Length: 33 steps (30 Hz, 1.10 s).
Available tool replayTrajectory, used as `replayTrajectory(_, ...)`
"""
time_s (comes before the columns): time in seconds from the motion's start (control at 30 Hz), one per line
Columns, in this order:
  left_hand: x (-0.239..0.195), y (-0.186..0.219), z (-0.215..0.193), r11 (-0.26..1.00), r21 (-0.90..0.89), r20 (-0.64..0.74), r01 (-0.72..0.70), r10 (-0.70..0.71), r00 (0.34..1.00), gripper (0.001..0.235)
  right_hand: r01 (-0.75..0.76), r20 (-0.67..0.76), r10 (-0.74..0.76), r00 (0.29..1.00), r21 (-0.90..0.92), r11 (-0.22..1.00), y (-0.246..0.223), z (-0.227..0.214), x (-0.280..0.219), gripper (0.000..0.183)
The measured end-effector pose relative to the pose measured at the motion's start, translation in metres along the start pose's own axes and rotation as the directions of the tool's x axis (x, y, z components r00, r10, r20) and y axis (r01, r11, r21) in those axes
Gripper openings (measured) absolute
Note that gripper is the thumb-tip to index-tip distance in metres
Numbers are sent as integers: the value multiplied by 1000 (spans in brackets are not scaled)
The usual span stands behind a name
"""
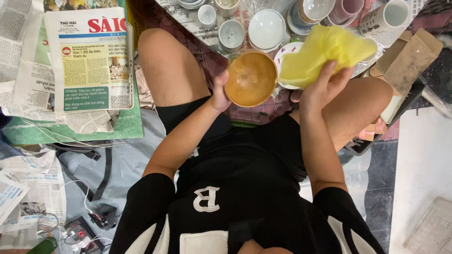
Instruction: The person wipes various ceramic and glass items with a yellow cloth. They handle a small bowl, a larger bowl, and a glass, wiping each item individually and placing them back on the table.
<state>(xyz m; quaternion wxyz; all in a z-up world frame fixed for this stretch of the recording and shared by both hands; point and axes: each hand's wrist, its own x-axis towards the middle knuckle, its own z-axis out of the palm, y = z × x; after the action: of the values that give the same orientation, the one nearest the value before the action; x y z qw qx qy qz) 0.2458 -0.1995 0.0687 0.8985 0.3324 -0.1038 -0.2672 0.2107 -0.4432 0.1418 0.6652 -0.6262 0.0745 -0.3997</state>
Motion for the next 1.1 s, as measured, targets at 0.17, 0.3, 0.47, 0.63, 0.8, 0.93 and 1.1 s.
replayTrajectory(0.17, 6, -2, 19, 990, 132, -26, 59, -56, 998, 87, 407, 577, -180, 797, -293, 865, -28, 19, -20, 21)
replayTrajectory(0.3, 13, 3, 21, 925, 379, -11, -3, 8, 1000, 79, 442, 766, 10, 642, -381, 812, -44, 58, -32, 23)
replayTrajectory(0.47, 15, 14, 24, 913, 387, -47, -130, 160, 986, 69, 188, 834, 215, 508, -351, 917, -52, 54, -39, 18)
replayTrajectory(0.63, 12, 31, 26, 869, 458, -7, -186, 213, 977, 72, 423, 930, 44, 364, -208, 882, -52, 45, -20, 27)
replayTrajectory(0.8, 20, 31, 34, 940, 294, -25, -174, 190, 982, 67, 688, 877, 105, 469, -438, 578, -64, 46, -22, 54)
replayTrajectory(0.93, 25, 22, 38, 936, 315, 15, -157, 161, 987, 65, 666, 861, 116, 495, -461, 586, -45, 47, -38, 75)
replayTrajectory(1.1, 28, 15, 32, 927, 350, -4, -133, 144, 990, 67, 538, 904, 3, 428, -257, 802, -3, 39, -47, 84)
